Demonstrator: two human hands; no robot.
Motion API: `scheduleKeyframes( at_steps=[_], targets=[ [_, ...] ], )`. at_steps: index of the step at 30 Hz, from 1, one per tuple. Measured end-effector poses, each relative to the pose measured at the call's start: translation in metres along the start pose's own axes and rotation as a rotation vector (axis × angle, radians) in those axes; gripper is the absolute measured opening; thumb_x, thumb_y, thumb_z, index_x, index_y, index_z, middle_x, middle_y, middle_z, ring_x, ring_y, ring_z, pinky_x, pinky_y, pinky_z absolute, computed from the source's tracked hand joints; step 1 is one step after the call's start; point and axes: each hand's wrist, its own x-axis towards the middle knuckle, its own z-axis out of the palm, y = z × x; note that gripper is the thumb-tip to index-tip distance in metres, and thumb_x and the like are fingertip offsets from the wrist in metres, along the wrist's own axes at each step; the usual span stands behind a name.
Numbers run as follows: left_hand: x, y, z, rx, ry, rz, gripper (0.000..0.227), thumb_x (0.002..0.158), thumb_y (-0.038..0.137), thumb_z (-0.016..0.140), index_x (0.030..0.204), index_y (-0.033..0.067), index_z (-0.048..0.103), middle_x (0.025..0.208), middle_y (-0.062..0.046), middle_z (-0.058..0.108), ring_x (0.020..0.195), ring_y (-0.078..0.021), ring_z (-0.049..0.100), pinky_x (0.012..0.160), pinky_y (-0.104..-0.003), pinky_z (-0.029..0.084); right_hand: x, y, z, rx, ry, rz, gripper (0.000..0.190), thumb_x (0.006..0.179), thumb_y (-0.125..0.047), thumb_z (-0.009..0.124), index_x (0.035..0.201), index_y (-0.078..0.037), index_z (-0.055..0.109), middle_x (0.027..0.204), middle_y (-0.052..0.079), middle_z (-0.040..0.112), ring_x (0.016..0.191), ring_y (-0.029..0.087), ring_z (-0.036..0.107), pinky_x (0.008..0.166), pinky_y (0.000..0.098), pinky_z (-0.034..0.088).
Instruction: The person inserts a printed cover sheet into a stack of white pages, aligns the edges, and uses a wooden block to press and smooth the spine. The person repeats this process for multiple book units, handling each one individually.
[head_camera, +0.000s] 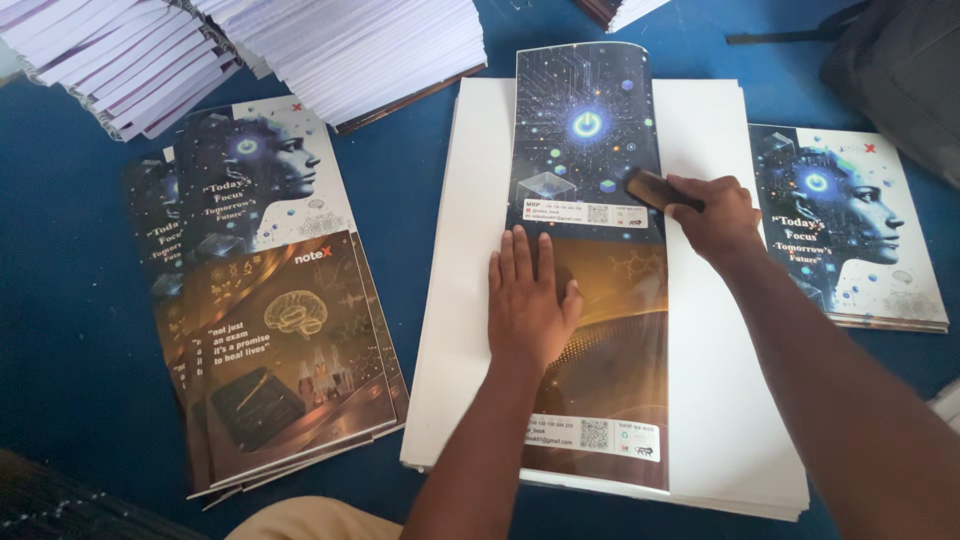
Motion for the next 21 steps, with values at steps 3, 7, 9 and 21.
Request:
scheduleKeyframes(
  at_steps=[3, 7, 9, 21],
  targets=[
    [0.001, 0.000, -0.001, -0.004, -0.005, -0.003, 0.074, 0.091, 0.043, 0.053, 0.152, 0.0016, 0.042, 0.160, -0.028, 0.032, 0.152, -0.0391, 0.024, 0.124, -0.050, 0.015, 0.007, 0.002, 0.003, -0.017, 0.002, 0.002, 0.046, 0.087, -0.025, 0.080, 0.132, -0.031, 0.073, 0.121, 0.004, 0.075, 0.112, 0.025, 0.070, 0.101, 0.0437, 0.050],
    [0.000, 0.000, -0.004, -0.003, -0.002, 0.009, 0.074, 0.092, 0.042, 0.053, 0.152, 0.0007, 0.043, 0.160, -0.029, 0.033, 0.152, -0.0399, 0.025, 0.125, -0.050, 0.015, 0.017, 0.006, 0.005, -0.053, -0.022, 0.024, 0.046, 0.088, -0.029, 0.080, 0.133, -0.032, 0.072, 0.119, 0.004, 0.075, 0.110, 0.025, 0.070, 0.099, 0.0444, 0.052],
    [0.000, 0.000, -0.005, -0.010, 0.019, 0.015, 0.073, 0.092, 0.042, 0.053, 0.151, 0.0004, 0.044, 0.160, -0.029, 0.034, 0.152, -0.0403, 0.026, 0.126, -0.050, 0.016, 0.023, 0.006, 0.007, -0.061, -0.034, 0.056, 0.046, 0.087, -0.031, 0.080, 0.133, -0.033, 0.071, 0.118, 0.003, 0.075, 0.109, 0.024, 0.071, 0.098, 0.0437, 0.052],
    [-0.001, 0.001, -0.008, -0.023, 0.055, 0.030, 0.072, 0.091, 0.039, 0.055, 0.149, -0.0019, 0.046, 0.157, -0.031, 0.037, 0.150, -0.0420, 0.030, 0.125, -0.051, 0.017, 0.048, 0.011, 0.014, -0.066, -0.025, 0.116, 0.045, 0.089, -0.031, 0.081, 0.133, -0.033, 0.072, 0.115, 0.007, 0.076, 0.107, 0.026, 0.071, 0.102, 0.0471, 0.049]
  ],
)
